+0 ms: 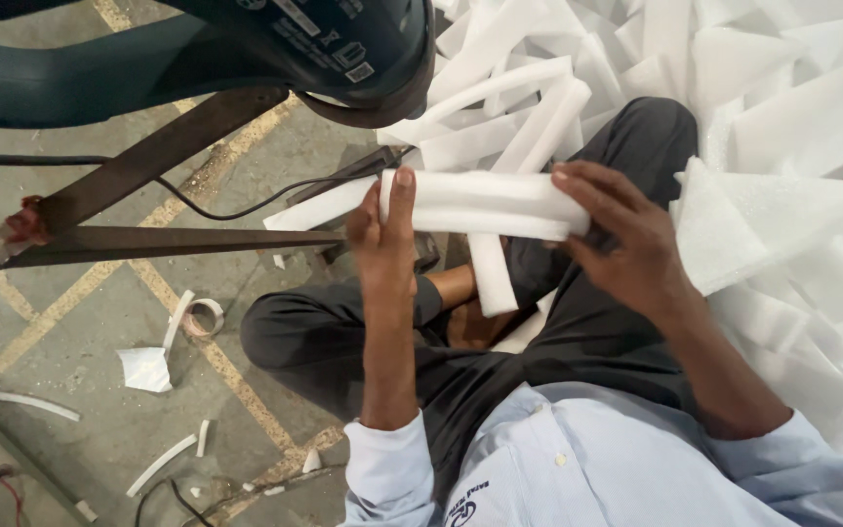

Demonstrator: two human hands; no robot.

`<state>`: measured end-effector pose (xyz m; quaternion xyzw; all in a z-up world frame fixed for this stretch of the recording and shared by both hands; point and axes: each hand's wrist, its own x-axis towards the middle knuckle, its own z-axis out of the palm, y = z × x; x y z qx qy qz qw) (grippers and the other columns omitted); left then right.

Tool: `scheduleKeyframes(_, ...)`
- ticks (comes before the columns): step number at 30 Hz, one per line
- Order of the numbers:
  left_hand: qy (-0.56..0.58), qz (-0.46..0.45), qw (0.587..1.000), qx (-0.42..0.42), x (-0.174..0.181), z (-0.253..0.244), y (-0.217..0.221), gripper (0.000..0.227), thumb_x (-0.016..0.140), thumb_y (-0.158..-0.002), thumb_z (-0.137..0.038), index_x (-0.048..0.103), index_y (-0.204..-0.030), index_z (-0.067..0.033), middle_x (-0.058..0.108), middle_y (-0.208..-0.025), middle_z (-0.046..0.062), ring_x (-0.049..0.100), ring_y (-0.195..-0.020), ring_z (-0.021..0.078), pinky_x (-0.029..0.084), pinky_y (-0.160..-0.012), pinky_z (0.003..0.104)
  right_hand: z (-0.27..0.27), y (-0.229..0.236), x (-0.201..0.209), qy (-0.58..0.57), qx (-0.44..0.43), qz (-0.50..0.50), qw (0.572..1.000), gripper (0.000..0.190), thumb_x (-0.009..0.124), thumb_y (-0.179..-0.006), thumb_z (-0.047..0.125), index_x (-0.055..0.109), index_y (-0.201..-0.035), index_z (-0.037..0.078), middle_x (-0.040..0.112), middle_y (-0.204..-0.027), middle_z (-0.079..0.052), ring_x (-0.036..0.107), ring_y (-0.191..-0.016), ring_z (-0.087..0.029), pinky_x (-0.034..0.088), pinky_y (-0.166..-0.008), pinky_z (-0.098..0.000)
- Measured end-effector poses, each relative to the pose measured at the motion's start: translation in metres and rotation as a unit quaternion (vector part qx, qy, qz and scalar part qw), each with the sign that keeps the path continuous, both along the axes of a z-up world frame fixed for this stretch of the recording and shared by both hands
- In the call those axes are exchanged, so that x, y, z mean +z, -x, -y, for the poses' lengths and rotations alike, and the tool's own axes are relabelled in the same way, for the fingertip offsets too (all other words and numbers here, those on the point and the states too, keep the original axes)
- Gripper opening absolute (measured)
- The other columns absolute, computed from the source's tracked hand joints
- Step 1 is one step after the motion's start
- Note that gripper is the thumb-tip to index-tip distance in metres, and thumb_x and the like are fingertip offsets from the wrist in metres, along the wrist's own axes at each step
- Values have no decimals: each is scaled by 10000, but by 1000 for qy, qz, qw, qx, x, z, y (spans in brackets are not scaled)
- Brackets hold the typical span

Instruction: The person sits on the floor and repeatedly folds white foam strips by hand. They pick up individual strips, fold them in half, and place them into a growing pile. A heat gun is mounted on a stand nearby but is not used during the clip.

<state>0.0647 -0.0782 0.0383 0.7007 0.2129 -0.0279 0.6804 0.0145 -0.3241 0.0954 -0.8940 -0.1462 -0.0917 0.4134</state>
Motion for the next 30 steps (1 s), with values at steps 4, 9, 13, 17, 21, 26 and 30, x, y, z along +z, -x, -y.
scheduleKeyframes(4,26,23,999,25,-30,2,20,433,707,-1001,-398,718,-933,29,516,-749,2,393,-680,91,328,-570,280,-2,10,-10,-13,10,-33,999,734,878,-742,27,598,-1415,113,605,-1427,-113,644,-1282,-305,607,-981,-371)
scheduleKeyframes(9,192,28,981,-19,-44,-7,43,501,605,-1020,-428,662,-1207,33,688,-1069,95,638,-967,152,525,-831,303,-1,21,-27,-98,-14,-146,984,635,833,-798,42,606,-1389,87,643,-1359,-112,692,-1165,-224,603,-922,-332)
scheduleKeyframes(13,212,108,966,-101,-43,4,63,641,640,-1016,-283,394,-1517,33,535,-1472,179,535,-1365,232,451,-1117,364,-7,26,-51,-256,-140,-379,878,537,791,-866,69,636,-1377,15,760,-1119,-150,738,-912,-200,621,-774,-302)
scheduleKeyframes(17,175,140,971,-81,-43,17,76,676,625,-1031,-202,292,-1576,19,459,-1542,170,482,-1401,237,394,-1156,357,-16,35,-70,-329,-85,-385,858,475,742,-900,93,611,-1329,-63,735,-1089,-130,730,-913,-189,627,-800,-304)
scheduleKeyframes(21,166,98,981,-35,-43,11,78,559,589,-1055,-199,426,-1534,40,577,-1463,157,579,-1289,217,470,-1073,344,-11,32,-63,-361,-35,-344,866,398,629,-1006,132,589,-1356,-52,733,-1127,-105,723,-1005,-157,619,-895,-297)
scheduleKeyframes(26,155,56,983,-76,-43,2,76,449,579,-1063,-235,583,-1416,43,710,-1220,116,655,-1069,154,517,-924,292,-3,22,-44,-331,-13,-302,894,390,627,-1002,104,585,-1370,-14,737,-1104,-87,705,-917,-110,591,-753,-248)
scheduleKeyframes(30,116,28,988,-97,-48,10,74,401,585,-1057,-264,677,-1318,25,743,-1057,82,637,-934,113,511,-819,268,-5,26,-50,-318,6,-320,892,355,711,-946,86,659,-1281,-20,739,-941,-65,657,-728,-76,546,-598,-228)
